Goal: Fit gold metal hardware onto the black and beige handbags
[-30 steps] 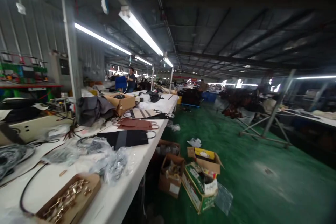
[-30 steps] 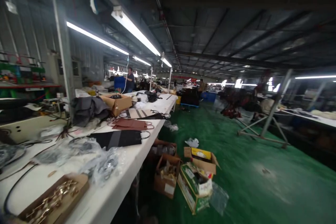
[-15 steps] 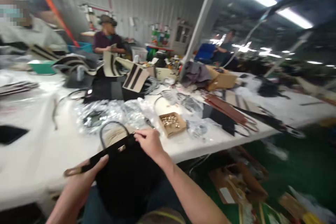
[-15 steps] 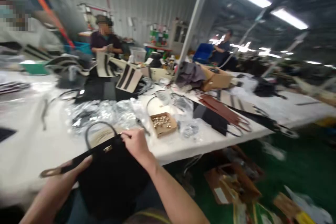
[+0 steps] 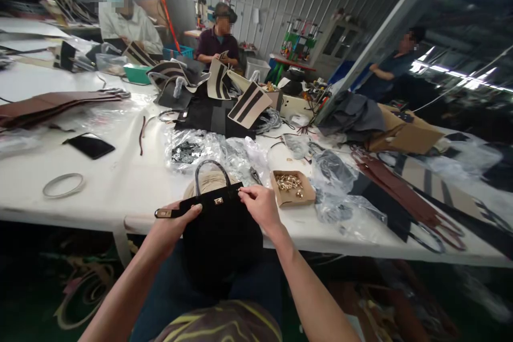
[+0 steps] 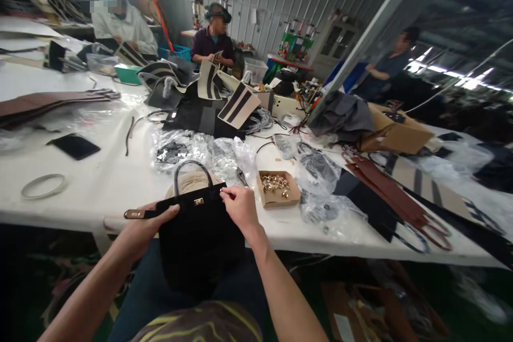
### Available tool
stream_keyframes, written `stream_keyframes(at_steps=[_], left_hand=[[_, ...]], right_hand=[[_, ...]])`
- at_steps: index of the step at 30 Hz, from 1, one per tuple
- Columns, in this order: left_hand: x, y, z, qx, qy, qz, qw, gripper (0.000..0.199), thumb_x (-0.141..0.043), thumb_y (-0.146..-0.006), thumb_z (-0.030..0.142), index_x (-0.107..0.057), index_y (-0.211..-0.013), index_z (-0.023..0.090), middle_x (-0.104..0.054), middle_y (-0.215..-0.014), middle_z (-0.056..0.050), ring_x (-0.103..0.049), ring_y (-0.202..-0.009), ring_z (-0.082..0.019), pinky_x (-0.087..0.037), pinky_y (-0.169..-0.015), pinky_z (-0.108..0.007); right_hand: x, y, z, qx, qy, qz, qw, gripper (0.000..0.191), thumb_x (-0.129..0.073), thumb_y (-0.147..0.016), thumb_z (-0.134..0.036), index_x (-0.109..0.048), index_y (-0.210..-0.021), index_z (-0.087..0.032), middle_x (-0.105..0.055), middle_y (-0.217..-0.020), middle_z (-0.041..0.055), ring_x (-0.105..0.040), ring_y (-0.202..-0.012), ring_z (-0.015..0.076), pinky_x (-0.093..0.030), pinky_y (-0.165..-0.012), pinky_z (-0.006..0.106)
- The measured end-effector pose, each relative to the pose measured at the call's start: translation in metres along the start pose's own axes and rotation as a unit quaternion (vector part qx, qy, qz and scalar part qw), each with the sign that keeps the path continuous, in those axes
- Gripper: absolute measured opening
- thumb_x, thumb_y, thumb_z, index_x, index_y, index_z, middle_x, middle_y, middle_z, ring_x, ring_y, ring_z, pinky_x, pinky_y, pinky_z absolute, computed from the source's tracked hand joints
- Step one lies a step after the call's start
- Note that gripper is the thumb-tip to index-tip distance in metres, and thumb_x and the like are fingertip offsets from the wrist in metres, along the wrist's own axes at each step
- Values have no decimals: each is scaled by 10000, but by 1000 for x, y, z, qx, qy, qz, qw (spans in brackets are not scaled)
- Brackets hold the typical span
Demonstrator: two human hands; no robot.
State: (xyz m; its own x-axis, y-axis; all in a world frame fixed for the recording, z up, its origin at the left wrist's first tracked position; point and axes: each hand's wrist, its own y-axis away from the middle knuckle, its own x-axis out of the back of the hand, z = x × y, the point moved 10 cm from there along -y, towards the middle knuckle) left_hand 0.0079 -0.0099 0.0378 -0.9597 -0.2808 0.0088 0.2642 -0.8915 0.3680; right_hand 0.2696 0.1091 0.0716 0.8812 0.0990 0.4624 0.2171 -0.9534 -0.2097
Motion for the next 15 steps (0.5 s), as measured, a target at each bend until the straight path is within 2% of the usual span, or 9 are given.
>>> stream_keyframes(at_steps=[5,11,15], left_hand=[[-2,1,0,-8,-4,1,1000,579,-966,-772,634,-853,-1089,163,-880,-1104,-121,-786,-1041,-328,-599,-871,-353],[-6,5,1,-24,-40,27,999,621,-939,-780,659,-851,-1136,158,-877,-1124,-133,-784,-1081,-354,-601,-878,-371],[-11,13,4,-28,-45,54,997,681,-928,-751,700,-848,-1135,143,-877,-1130,-147,-786,-1111,-387,-620,-891,-390]], right_hand=[[1,2,-2,27,45,-3,999,159,-805,-959,-157,-925,-1017,-244,-882,-986,57,-829,-922,236,-632,-891,355],[-7,-8,5,-10,70,-76,995,169,-785,-948,-162,-924,-971,-256,-887,-961,48,-826,-873,222,-623,-843,314],[-12,-14,2,-27,106,-88,990,186,-764,-934,-163,-925,-958,-253,-888,-926,55,-822,-859,219,-593,-816,293]])
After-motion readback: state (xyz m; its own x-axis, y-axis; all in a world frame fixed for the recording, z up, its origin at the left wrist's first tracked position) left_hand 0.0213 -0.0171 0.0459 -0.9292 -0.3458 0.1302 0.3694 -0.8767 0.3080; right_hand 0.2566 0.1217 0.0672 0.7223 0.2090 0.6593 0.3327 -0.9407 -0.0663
